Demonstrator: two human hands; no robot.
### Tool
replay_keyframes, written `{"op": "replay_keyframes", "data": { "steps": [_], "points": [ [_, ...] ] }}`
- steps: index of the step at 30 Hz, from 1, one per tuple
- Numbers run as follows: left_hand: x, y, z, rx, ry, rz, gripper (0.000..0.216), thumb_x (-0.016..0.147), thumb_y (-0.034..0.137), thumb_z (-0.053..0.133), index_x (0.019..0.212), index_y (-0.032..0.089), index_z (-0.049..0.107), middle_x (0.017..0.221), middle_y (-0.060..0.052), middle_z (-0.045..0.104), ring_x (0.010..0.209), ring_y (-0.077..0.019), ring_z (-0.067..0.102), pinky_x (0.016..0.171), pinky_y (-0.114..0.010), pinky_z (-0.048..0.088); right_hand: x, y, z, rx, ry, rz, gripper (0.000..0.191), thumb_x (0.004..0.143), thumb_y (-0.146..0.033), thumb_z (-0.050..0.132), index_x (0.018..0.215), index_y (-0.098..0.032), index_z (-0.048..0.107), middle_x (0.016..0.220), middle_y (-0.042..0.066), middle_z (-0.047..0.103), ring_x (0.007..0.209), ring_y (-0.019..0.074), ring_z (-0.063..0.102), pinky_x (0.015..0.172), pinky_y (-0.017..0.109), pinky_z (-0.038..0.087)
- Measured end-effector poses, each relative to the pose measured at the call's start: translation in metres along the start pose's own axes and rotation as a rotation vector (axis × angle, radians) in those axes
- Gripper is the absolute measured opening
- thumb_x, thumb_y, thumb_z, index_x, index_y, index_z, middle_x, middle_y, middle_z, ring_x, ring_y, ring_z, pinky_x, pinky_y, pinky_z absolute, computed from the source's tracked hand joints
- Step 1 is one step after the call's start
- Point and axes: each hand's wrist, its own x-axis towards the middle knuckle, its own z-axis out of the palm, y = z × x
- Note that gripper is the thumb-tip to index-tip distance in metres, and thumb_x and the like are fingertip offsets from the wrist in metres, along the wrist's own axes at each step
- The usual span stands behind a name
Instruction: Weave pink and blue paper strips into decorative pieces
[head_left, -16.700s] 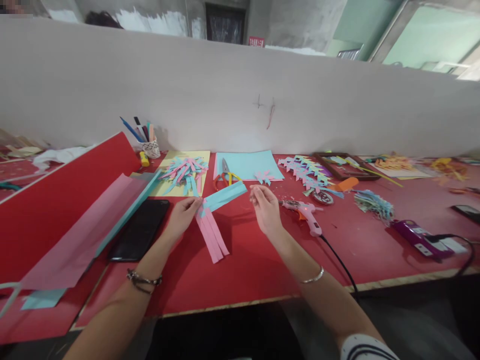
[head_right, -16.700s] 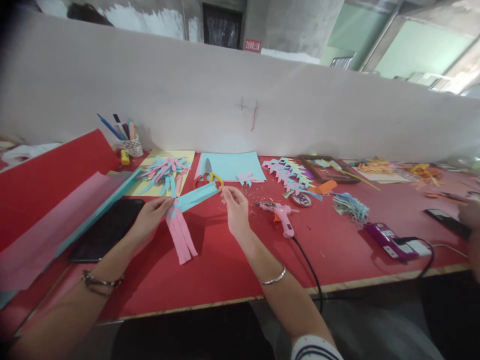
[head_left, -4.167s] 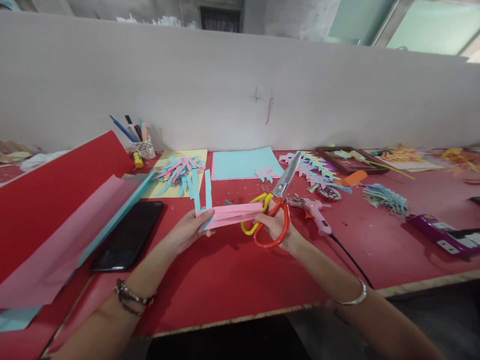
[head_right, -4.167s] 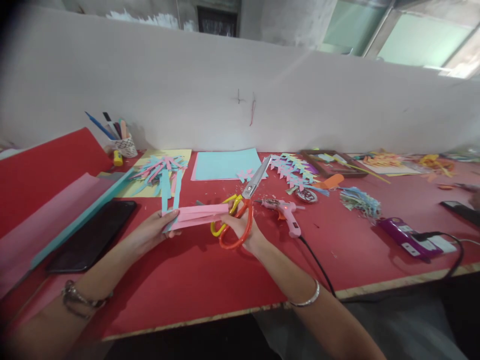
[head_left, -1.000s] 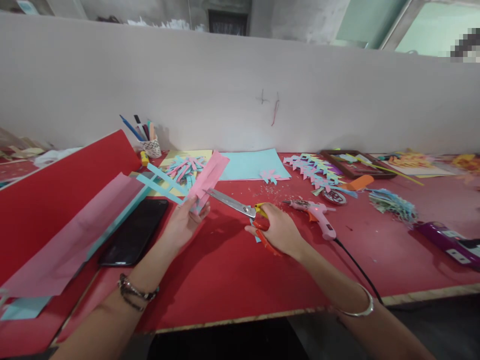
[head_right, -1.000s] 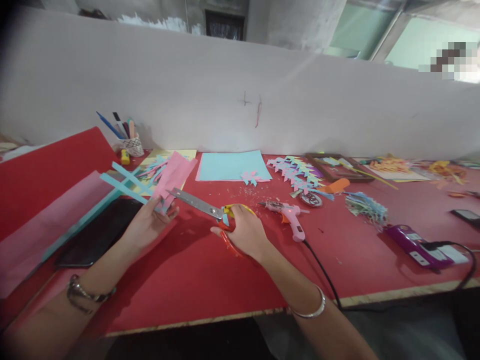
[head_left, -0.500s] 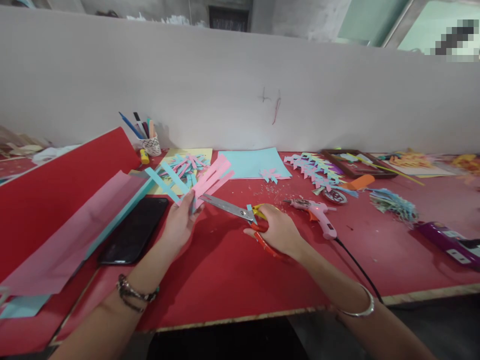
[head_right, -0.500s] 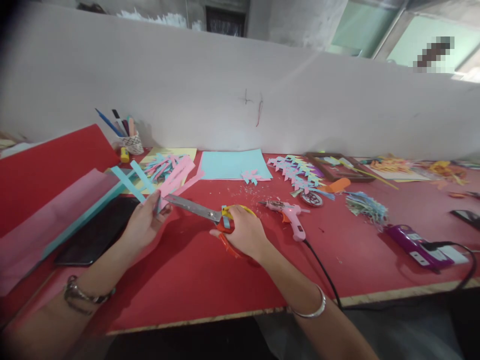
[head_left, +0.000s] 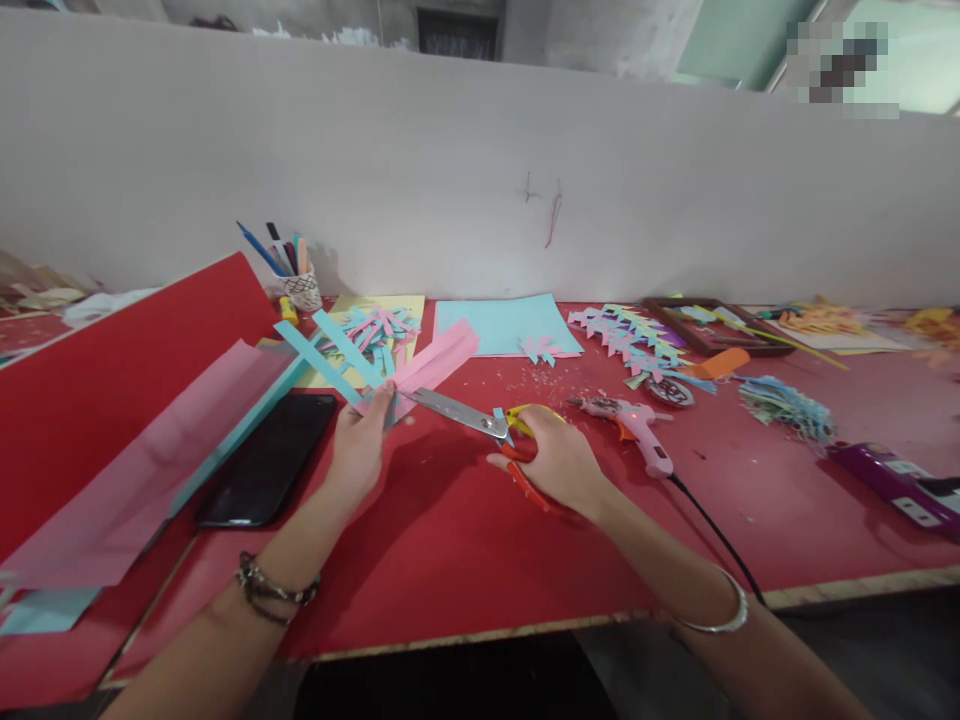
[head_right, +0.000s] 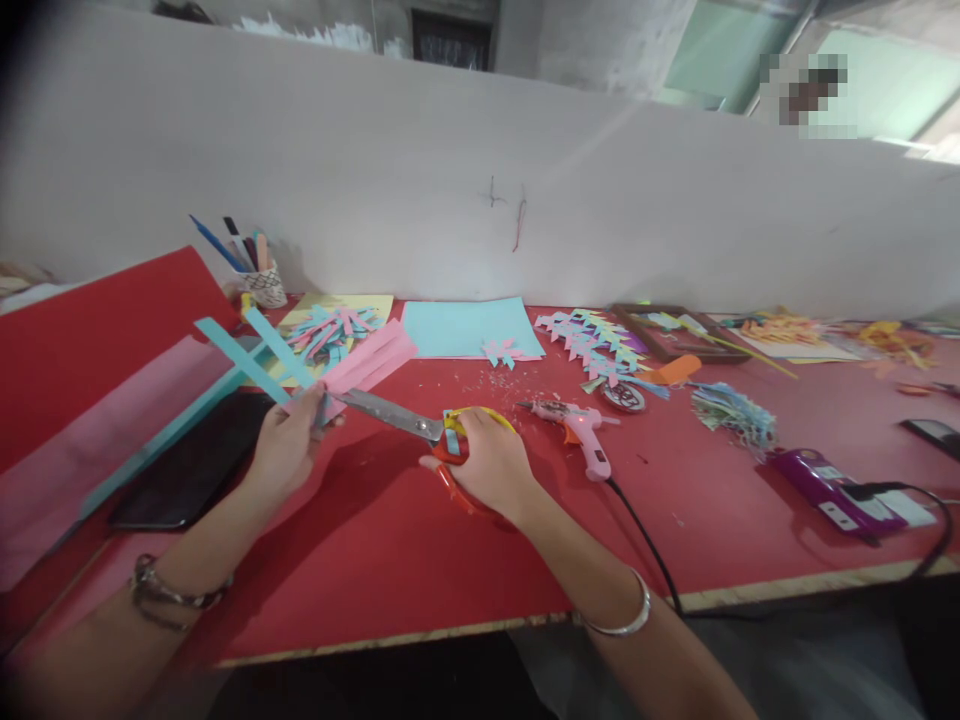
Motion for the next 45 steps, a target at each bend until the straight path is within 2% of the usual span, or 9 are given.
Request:
{"op": "replay_keyframes", "data": {
  "steps": [7,14,24,32,39,43,45],
  "points": [
    [0.0013,0.0031,0.0007,-0.041,0.020,0.054,0.025,0.048,0.027,0.073,0.054,0.016,0.051,0.049,0.009,0.048,0.044,-0.0035,0.042,0.039,-0.014,0.041,0.0000,-0.0015,-0.0004,0.003,-0.008,0.007,0.040,0.066,-0.045,0.061,0.094,-0.017,0.054,0.094,0.007,0.061,0.090,0.0215,0.056,0.073,0.032,0.040],
    [0.0005,0.0023,0.0011,-0.057,0.036,-0.016,0.029,0.047,0.027,0.074,0.055,0.015,0.049,0.049,0.009,0.047,0.045,-0.0036,0.044,0.042,-0.014,0.042,-0.0008,-0.0005,0.0001,0.058,0.030,0.038,0.037,0.067,-0.044,0.060,0.092,-0.018,0.054,0.091,0.006,0.062,0.086,0.0204,0.057,0.069,0.030,0.040],
    [0.0027,0.0013,-0.0003,-0.047,0.076,-0.033,0.021,0.056,0.020,0.069,0.054,0.017,0.048,0.047,0.009,0.044,0.041,-0.0035,0.041,0.042,-0.014,0.041,-0.0003,-0.0010,-0.0002,0.099,0.044,0.035,0.032,0.066,-0.039,0.061,0.090,-0.018,0.054,0.091,0.006,0.062,0.085,0.0199,0.057,0.069,0.030,0.040],
    [0.0017,0.0018,-0.0006,-0.019,0.026,-0.033,0.023,0.058,0.021,0.066,0.050,0.017,0.045,0.041,0.010,0.039,0.034,-0.0026,0.034,0.034,-0.015,0.032,-0.0001,-0.0027,-0.0023,0.085,0.021,0.055,0.031,0.066,-0.038,0.061,0.088,-0.017,0.053,0.089,0.005,0.061,0.083,0.0194,0.056,0.067,0.028,0.039],
    [-0.0026,0.0044,0.0035,-0.027,0.032,-0.049,0.024,0.049,0.023,0.071,0.055,0.016,0.049,0.048,0.008,0.049,0.043,-0.0047,0.044,0.045,-0.017,0.039,0.0001,-0.0014,-0.0011,0.054,0.037,0.043,0.033,0.067,-0.042,0.059,0.088,-0.017,0.054,0.085,0.005,0.060,0.079,0.0186,0.056,0.064,0.028,0.038],
    [-0.0040,0.0068,0.0058,-0.082,0.008,-0.130,0.020,0.047,0.016,0.072,0.055,0.016,0.054,0.053,0.006,0.056,0.053,-0.0076,0.053,0.055,-0.019,0.044,-0.0005,-0.0008,-0.0003,0.046,0.024,0.034,0.033,0.067,-0.042,0.060,0.088,-0.018,0.054,0.085,0.005,0.060,0.079,0.0187,0.056,0.064,0.028,0.038],
    [-0.0039,0.0072,0.0058,-0.112,0.017,-0.181,0.016,0.050,0.013,0.070,0.054,0.016,0.056,0.054,0.005,0.058,0.054,-0.0076,0.053,0.054,-0.019,0.044,-0.0004,-0.0003,0.0003,0.045,0.014,0.025,0.035,0.066,-0.042,0.060,0.089,-0.017,0.054,0.086,0.006,0.060,0.080,0.0188,0.056,0.065,0.028,0.038]
  ]
}}
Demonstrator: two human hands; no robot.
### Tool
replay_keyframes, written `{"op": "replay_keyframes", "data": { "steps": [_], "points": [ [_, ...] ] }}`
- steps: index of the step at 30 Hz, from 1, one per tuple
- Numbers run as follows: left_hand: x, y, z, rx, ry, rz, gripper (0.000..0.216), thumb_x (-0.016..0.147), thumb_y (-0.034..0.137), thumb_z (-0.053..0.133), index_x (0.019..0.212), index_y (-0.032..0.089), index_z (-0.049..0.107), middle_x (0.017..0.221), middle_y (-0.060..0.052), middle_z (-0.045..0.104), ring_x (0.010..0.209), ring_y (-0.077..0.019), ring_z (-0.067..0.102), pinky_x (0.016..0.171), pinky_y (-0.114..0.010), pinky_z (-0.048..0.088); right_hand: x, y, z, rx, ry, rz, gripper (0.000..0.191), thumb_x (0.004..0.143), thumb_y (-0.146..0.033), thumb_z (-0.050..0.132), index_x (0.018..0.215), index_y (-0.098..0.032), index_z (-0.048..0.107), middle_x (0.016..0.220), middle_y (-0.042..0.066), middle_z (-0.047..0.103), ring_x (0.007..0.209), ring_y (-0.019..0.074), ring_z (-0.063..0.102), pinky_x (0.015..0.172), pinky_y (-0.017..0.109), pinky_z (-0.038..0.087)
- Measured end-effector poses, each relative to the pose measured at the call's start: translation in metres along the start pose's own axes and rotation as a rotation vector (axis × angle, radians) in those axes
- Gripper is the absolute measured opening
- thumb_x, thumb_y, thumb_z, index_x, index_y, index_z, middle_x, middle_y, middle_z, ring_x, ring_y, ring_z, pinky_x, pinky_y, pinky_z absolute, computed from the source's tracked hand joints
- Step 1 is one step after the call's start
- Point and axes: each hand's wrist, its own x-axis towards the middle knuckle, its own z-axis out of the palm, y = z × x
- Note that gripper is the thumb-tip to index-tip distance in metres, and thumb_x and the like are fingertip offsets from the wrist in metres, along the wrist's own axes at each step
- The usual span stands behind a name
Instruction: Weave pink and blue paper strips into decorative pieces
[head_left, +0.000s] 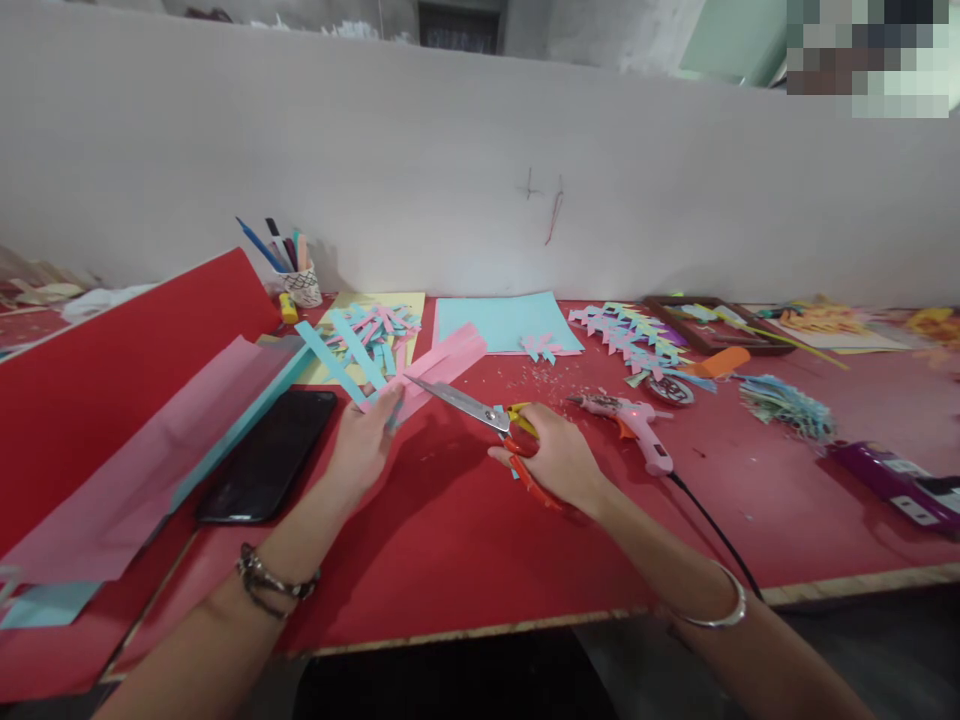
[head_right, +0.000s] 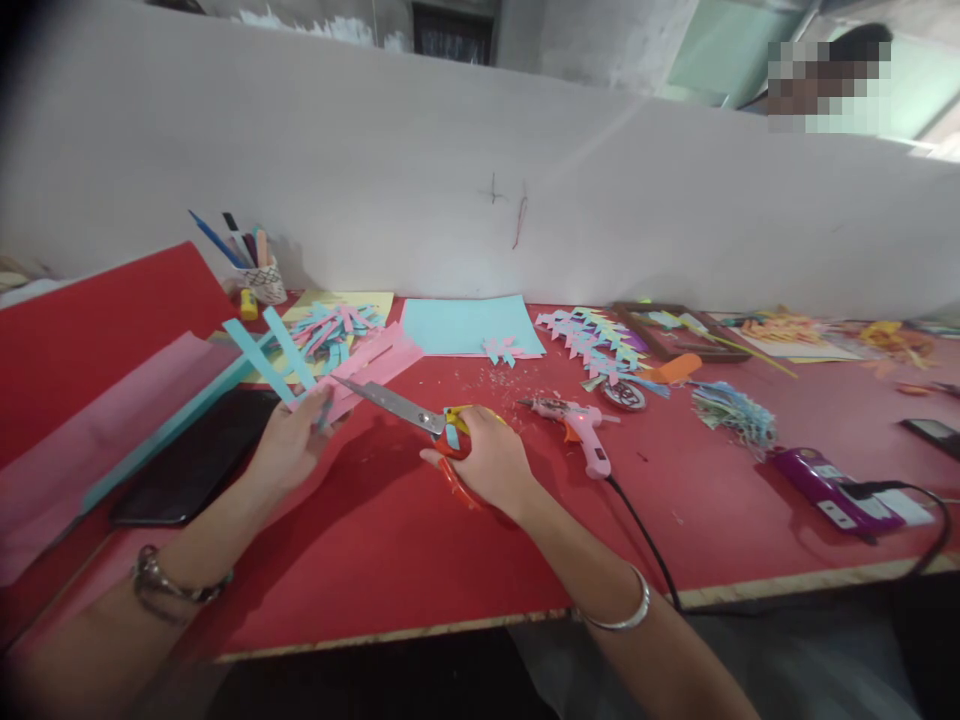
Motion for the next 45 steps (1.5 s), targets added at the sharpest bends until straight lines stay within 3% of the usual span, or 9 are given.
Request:
{"op": "replay_keyframes", "data": {
  "steps": [9,19,25,33,37,41,45],
  "points": [
    [0.005,-0.001,-0.004,-0.069,0.068,-0.015,0.015,0.060,0.009,0.064,0.055,0.019,0.053,0.051,0.007,0.055,0.047,-0.0061,0.051,0.048,-0.017,0.045,0.000,-0.001,0.000,-0.002,-0.034,-0.004,0.035,0.066,-0.043,0.060,0.089,-0.016,0.054,0.086,0.006,0.061,0.079,0.0191,0.056,0.066,0.029,0.039],
    [0.002,0.000,0.000,-0.026,0.024,0.048,0.020,0.052,0.013,0.070,0.055,0.018,0.051,0.050,0.009,0.052,0.046,-0.0048,0.048,0.045,-0.014,0.042,0.001,0.001,0.002,0.017,-0.022,-0.002,0.042,0.066,-0.042,0.061,0.098,-0.015,0.054,0.098,0.009,0.061,0.091,0.0207,0.056,0.076,0.031,0.040],
    [0.004,-0.003,-0.004,-0.016,0.010,0.074,0.020,0.048,0.017,0.071,0.056,0.017,0.053,0.051,0.009,0.055,0.049,-0.0049,0.051,0.047,-0.014,0.043,0.001,-0.001,-0.001,-0.014,-0.031,0.008,0.037,0.065,-0.043,0.061,0.091,-0.016,0.056,0.087,0.007,0.062,0.082,0.0193,0.057,0.068,0.029,0.040],
    [0.004,-0.008,-0.005,0.028,-0.226,-0.030,0.018,0.045,0.015,0.072,0.056,0.015,0.058,0.056,0.003,0.062,0.055,-0.0096,0.058,0.060,-0.021,0.051,0.001,0.002,-0.001,-0.056,0.036,0.019,0.034,0.066,-0.043,0.061,0.089,-0.018,0.056,0.088,0.006,0.061,0.084,0.0199,0.057,0.068,0.028,0.039],
    [0.006,-0.010,-0.009,0.171,-0.216,0.014,0.019,0.051,0.023,0.071,0.062,0.015,0.059,0.056,0.004,0.061,0.048,-0.0079,0.056,0.051,-0.019,0.048,0.002,0.004,-0.001,-0.100,0.048,0.004,0.037,0.066,-0.045,0.060,0.091,-0.018,0.056,0.093,0.007,0.061,0.089,0.0219,0.056,0.071,0.030,0.040],
    [0.010,-0.013,-0.015,0.279,-0.168,0.126,0.021,0.058,0.031,0.067,0.056,0.016,0.053,0.041,0.009,0.046,0.033,-0.0037,0.043,0.035,-0.015,0.037,0.003,0.004,-0.001,-0.164,0.043,0.000,0.041,0.065,-0.048,0.060,0.093,-0.017,0.056,0.093,0.008,0.062,0.089,0.0234,0.056,0.072,0.031,0.040],
    [0.010,-0.014,-0.015,0.289,-0.139,0.148,0.020,0.059,0.033,0.066,0.060,0.016,0.054,0.047,0.008,0.051,0.034,-0.0048,0.046,0.038,-0.017,0.042,0.002,0.004,0.000,-0.176,0.033,-0.026,0.043,0.066,-0.049,0.058,0.095,-0.017,0.056,0.097,0.008,0.062,0.091,0.0233,0.056,0.074,0.032,0.040]
  ]
}}
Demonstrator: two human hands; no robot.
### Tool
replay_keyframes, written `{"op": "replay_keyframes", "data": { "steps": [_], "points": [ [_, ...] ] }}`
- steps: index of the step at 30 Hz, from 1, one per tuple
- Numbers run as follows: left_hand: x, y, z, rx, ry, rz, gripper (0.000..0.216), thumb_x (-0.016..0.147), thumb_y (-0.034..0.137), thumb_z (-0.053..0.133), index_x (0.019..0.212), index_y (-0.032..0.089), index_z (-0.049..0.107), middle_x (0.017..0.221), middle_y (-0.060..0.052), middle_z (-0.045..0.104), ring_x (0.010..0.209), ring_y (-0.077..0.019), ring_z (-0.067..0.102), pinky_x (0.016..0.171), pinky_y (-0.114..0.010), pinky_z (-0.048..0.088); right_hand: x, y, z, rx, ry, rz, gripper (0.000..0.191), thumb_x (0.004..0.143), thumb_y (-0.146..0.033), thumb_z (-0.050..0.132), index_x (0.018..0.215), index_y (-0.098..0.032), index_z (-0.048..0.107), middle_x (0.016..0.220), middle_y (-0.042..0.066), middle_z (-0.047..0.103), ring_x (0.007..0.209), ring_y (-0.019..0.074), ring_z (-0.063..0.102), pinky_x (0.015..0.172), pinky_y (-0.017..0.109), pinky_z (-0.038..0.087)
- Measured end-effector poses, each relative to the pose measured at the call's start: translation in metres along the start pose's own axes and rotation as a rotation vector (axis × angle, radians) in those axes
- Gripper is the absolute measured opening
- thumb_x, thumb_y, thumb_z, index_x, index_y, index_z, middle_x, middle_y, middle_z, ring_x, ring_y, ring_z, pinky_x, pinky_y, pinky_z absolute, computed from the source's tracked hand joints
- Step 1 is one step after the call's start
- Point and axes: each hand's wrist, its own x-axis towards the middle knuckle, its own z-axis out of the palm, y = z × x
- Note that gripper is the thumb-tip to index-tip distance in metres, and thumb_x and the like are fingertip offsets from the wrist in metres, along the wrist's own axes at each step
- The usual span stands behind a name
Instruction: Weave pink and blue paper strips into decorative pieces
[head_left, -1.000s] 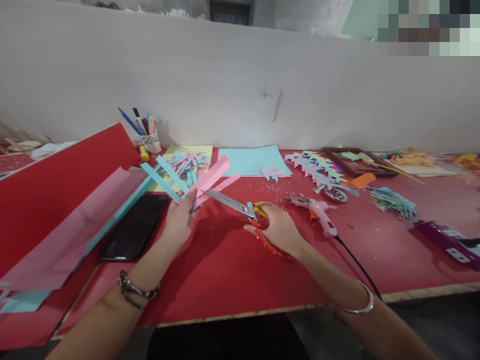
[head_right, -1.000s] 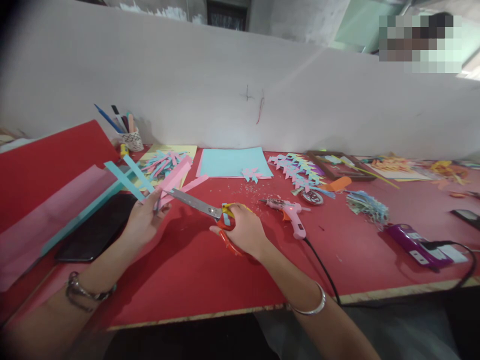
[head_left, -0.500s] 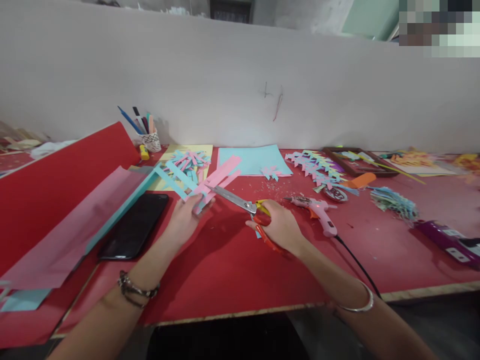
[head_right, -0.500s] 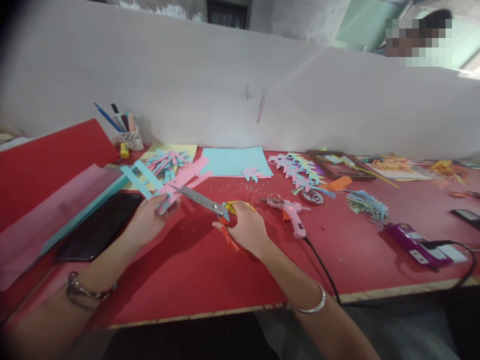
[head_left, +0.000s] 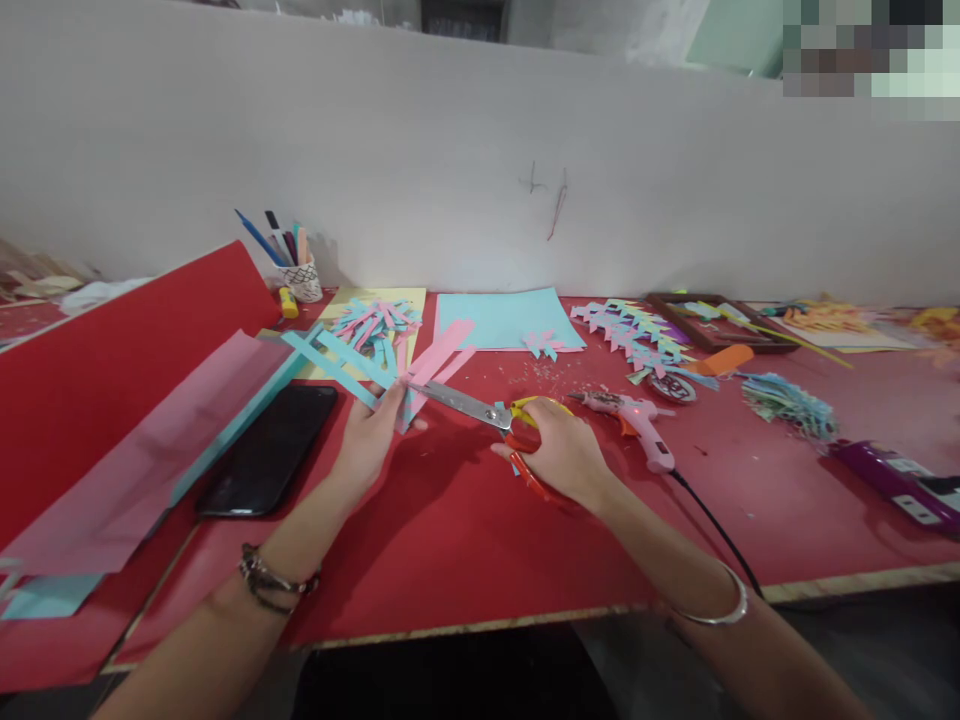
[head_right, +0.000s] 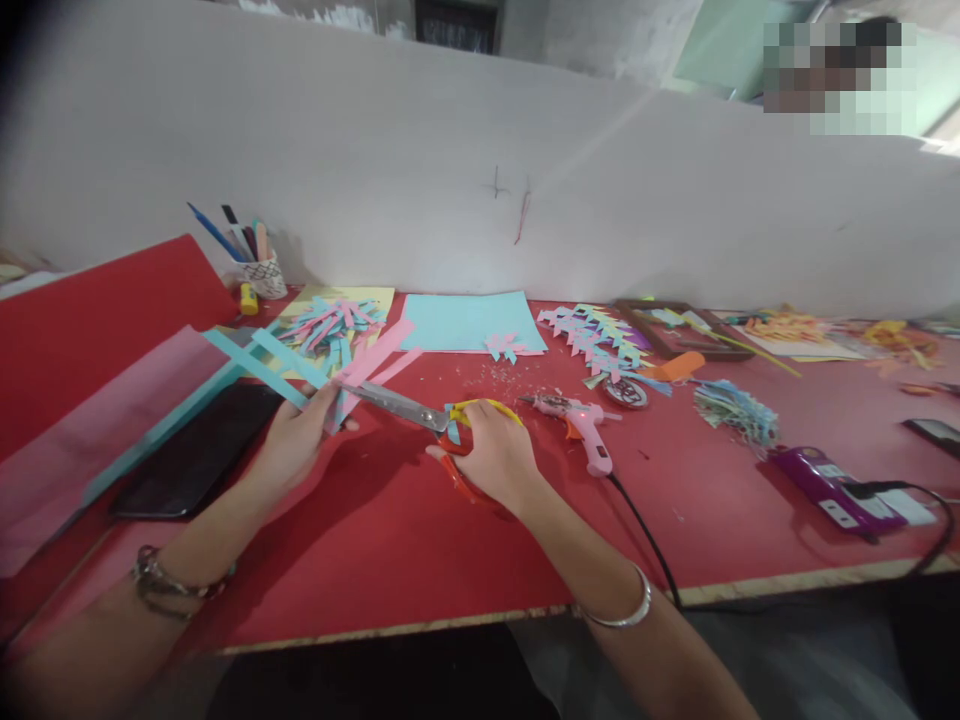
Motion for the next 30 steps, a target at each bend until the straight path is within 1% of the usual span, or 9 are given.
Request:
{"op": "replay_keyframes", "data": {
  "steps": [3,5,8,13,15,20,24,30],
  "points": [
    [-0.0009,0.0031,0.0032,-0.126,-0.025,-0.043,0.019,0.054,0.028,0.068,0.063,0.017,0.056,0.055,0.006,0.057,0.045,-0.0077,0.055,0.048,-0.020,0.049,0.0000,0.0008,0.0004,-0.016,0.019,0.007,0.044,0.066,-0.050,0.058,0.095,-0.017,0.056,0.096,0.008,0.062,0.092,0.0238,0.056,0.072,0.032,0.041],
    [-0.0009,0.0053,0.0051,-0.199,-0.043,-0.066,0.020,0.050,0.024,0.070,0.062,0.017,0.055,0.057,0.006,0.059,0.051,-0.0091,0.058,0.053,-0.020,0.050,0.0003,0.0017,0.0000,-0.011,0.038,0.013,0.043,0.066,-0.049,0.057,0.094,-0.017,0.056,0.094,0.008,0.062,0.091,0.0234,0.056,0.071,0.031,0.041],
    [0.0000,0.0064,0.0063,-0.238,-0.063,-0.093,0.024,0.045,0.021,0.074,0.060,0.016,0.056,0.057,0.005,0.060,0.052,-0.0085,0.059,0.051,-0.017,0.047,0.0007,0.0027,-0.0008,0.005,0.053,0.019,0.039,0.067,-0.047,0.057,0.093,-0.018,0.056,0.092,0.007,0.063,0.090,0.0230,0.057,0.069,0.031,0.042],
    [-0.0003,0.0058,0.0062,-0.185,-0.109,-0.126,0.029,0.042,0.026,0.077,0.061,0.014,0.057,0.055,0.004,0.060,0.054,-0.0080,0.058,0.045,-0.014,0.043,0.0002,0.0025,-0.0006,0.033,0.056,0.032,0.034,0.068,-0.044,0.057,0.091,-0.019,0.056,0.093,0.006,0.063,0.089,0.0220,0.058,0.067,0.031,0.042],
    [-0.0010,0.0058,0.0063,-0.167,-0.103,-0.117,0.031,0.042,0.028,0.077,0.059,0.014,0.056,0.053,0.004,0.058,0.053,-0.0081,0.057,0.045,-0.014,0.042,0.0001,0.0024,-0.0003,0.031,0.056,0.019,0.034,0.068,-0.044,0.057,0.091,-0.019,0.056,0.094,0.006,0.063,0.089,0.0219,0.058,0.068,0.030,0.042],
    [-0.0014,0.0057,0.0056,-0.156,-0.045,-0.072,0.034,0.040,0.032,0.078,0.058,0.016,0.054,0.054,0.005,0.058,0.054,-0.0092,0.057,0.051,-0.018,0.046,-0.0002,0.0021,-0.0009,-0.018,0.050,0.004,0.036,0.067,-0.046,0.057,0.091,-0.019,0.057,0.095,0.007,0.063,0.089,0.0222,0.058,0.066,0.029,0.042],
    [-0.0014,0.0056,0.0050,-0.131,-0.041,-0.072,0.033,0.041,0.033,0.077,0.059,0.016,0.054,0.053,0.006,0.056,0.055,-0.0099,0.057,0.053,-0.020,0.046,-0.0008,0.0004,-0.0028,-0.070,0.010,-0.006,0.039,0.068,-0.048,0.055,0.093,-0.018,0.058,0.098,0.008,0.062,0.090,0.0233,0.057,0.066,0.029,0.041],
    [-0.0011,0.0055,0.0049,-0.133,-0.056,-0.058,0.031,0.043,0.032,0.076,0.058,0.016,0.054,0.051,0.007,0.054,0.050,-0.0086,0.053,0.055,-0.023,0.048,-0.0010,-0.0012,-0.0046,-0.095,-0.008,0.004,0.039,0.068,-0.048,0.055,0.092,-0.018,0.059,0.100,0.008,0.062,0.090,0.0234,0.057,0.066,0.029,0.041]
  ]
}}
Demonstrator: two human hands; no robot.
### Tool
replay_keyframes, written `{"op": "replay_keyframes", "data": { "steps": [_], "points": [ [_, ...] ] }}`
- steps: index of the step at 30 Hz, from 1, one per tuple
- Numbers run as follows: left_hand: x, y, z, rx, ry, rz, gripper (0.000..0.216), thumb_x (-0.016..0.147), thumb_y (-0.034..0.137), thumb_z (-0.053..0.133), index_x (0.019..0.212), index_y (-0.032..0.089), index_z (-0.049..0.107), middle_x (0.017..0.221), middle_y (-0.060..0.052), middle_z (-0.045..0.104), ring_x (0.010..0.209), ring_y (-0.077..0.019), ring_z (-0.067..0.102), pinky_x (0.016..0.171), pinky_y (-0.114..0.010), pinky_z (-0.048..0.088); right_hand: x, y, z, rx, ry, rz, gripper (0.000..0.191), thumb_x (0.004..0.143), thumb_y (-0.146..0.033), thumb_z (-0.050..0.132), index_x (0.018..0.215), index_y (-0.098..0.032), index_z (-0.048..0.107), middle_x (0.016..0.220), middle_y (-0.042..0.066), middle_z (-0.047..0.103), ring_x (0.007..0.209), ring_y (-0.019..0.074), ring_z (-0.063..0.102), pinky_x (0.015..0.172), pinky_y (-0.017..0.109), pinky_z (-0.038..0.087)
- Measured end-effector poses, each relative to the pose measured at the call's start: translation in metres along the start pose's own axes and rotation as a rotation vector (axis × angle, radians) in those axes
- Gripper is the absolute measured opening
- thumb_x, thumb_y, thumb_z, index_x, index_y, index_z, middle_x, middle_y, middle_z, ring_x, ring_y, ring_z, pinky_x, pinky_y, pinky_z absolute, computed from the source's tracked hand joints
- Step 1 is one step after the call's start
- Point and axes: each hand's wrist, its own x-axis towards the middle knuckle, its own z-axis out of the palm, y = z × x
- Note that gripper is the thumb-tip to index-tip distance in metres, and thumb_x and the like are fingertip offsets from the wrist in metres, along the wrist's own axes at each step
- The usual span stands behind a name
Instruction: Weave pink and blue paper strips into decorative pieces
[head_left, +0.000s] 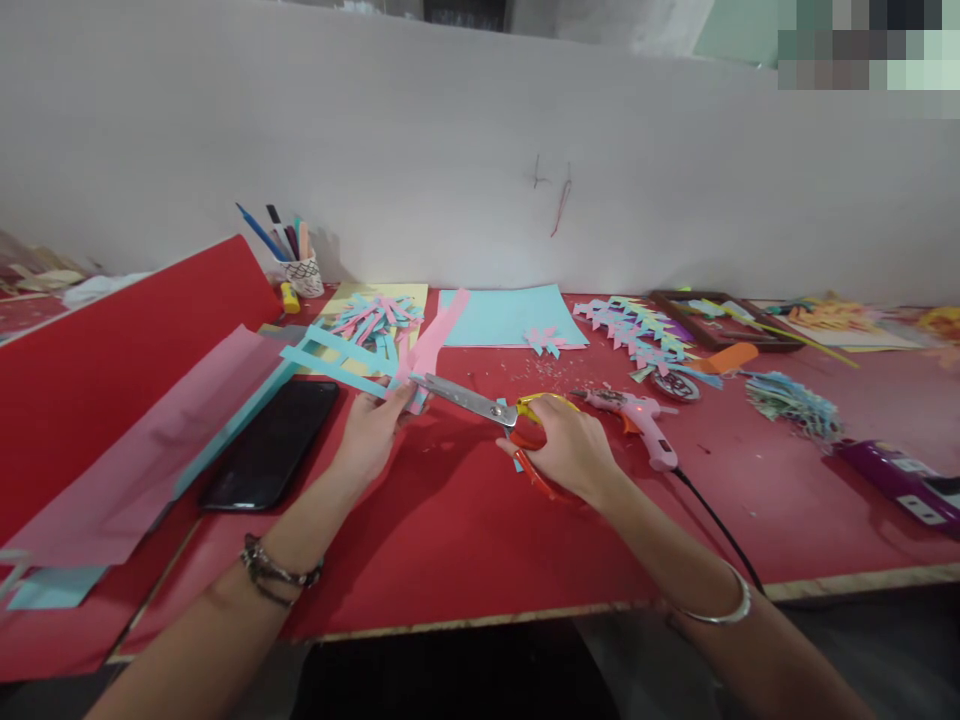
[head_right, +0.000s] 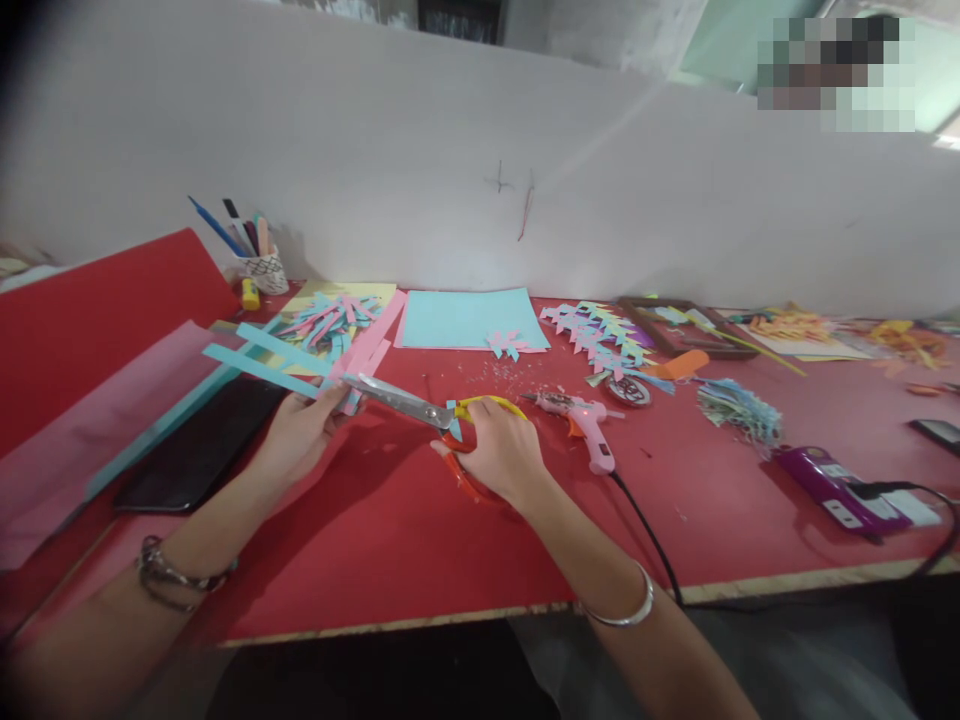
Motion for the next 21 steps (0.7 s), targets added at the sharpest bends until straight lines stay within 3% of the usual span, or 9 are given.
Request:
{"op": "replay_keyframes", "data": {
  "steps": [5,11,21],
  "points": [
    [0.000,0.000,0.000,-0.026,-0.008,-0.015,0.031,0.043,0.031,0.076,0.059,0.015,0.054,0.052,0.006,0.056,0.048,-0.0082,0.053,0.056,-0.024,0.049,0.000,-0.001,-0.002,0.036,-0.041,0.007,0.038,0.068,-0.050,0.054,0.090,-0.019,0.058,0.099,0.008,0.062,0.090,0.0227,0.057,0.064,0.027,0.038],
    [0.001,0.001,-0.001,-0.026,-0.035,-0.022,0.031,0.045,0.030,0.076,0.058,0.016,0.053,0.051,0.005,0.056,0.050,-0.0090,0.055,0.054,-0.022,0.048,0.001,-0.003,-0.010,0.077,-0.155,0.018,0.030,0.070,-0.049,0.054,0.071,-0.019,0.055,0.076,0.003,0.063,0.067,0.0170,0.057,0.053,0.023,0.030],
    [0.003,-0.004,-0.004,0.033,-0.053,-0.003,0.026,0.049,0.031,0.073,0.056,0.016,0.053,0.049,0.005,0.054,0.050,-0.0093,0.054,0.056,-0.023,0.047,0.000,0.000,-0.006,0.033,-0.081,0.000,0.031,0.070,-0.049,0.053,0.081,-0.020,0.058,0.086,0.005,0.064,0.078,0.0199,0.059,0.057,0.024,0.033]
  ]
}}
